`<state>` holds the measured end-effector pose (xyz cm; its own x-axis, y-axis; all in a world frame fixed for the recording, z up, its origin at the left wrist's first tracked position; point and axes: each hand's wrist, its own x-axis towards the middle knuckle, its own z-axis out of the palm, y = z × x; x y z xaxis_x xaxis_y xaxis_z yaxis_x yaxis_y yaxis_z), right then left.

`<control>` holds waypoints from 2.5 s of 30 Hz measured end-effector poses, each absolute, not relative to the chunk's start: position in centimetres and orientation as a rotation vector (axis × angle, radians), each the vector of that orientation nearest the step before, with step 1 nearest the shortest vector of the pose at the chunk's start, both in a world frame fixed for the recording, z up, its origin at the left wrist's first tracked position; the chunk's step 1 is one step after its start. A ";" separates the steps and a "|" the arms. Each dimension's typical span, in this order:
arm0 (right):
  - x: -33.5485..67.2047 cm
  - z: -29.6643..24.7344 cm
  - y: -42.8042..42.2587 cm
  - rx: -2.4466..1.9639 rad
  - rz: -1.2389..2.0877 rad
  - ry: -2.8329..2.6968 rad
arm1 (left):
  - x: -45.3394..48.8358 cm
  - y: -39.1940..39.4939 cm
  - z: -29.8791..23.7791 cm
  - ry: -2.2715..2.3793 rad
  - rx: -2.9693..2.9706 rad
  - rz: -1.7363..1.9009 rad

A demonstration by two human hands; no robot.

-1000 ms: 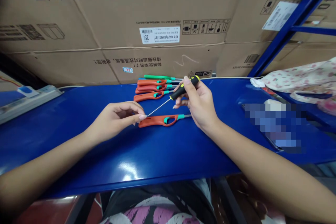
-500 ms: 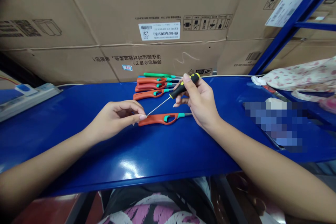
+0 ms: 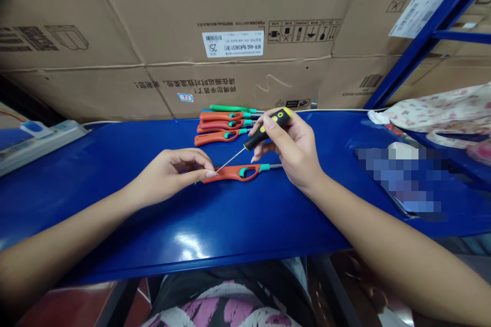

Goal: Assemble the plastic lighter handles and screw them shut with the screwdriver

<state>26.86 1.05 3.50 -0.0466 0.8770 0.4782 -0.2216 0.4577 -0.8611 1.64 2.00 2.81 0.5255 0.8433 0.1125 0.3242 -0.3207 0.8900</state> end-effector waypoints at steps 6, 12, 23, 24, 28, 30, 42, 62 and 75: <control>26.9 3.2 1.0 -0.645 0.991 -1.367 | 1.7 2.1 2.8 0.964 1.831 0.741; 27.0 3.3 1.1 -0.650 1.008 -1.315 | 1.7 2.1 2.7 0.972 1.842 0.742; 26.9 3.6 1.1 -0.681 1.010 -1.302 | 1.9 1.8 2.5 0.841 2.012 0.790; 26.9 3.6 1.1 -0.685 1.011 -1.304 | 1.9 1.8 2.6 0.831 2.016 0.793; 26.9 3.6 1.0 -0.676 1.007 -1.328 | 1.9 1.8 2.6 0.770 2.035 0.786; 26.9 3.5 1.0 -0.672 0.997 -1.346 | 1.9 1.7 2.5 0.753 2.035 0.787; 26.9 4.2 -0.2 -0.633 0.942 -1.551 | 2.6 1.1 2.2 0.774 1.840 0.712; 22.7 7.5 2.9 -0.819 0.640 -1.617 | 0.2 2.4 2.3 1.208 2.361 0.497; 23.3 5.4 2.2 -0.859 0.630 -1.632 | 1.3 2.2 0.7 1.062 2.246 0.617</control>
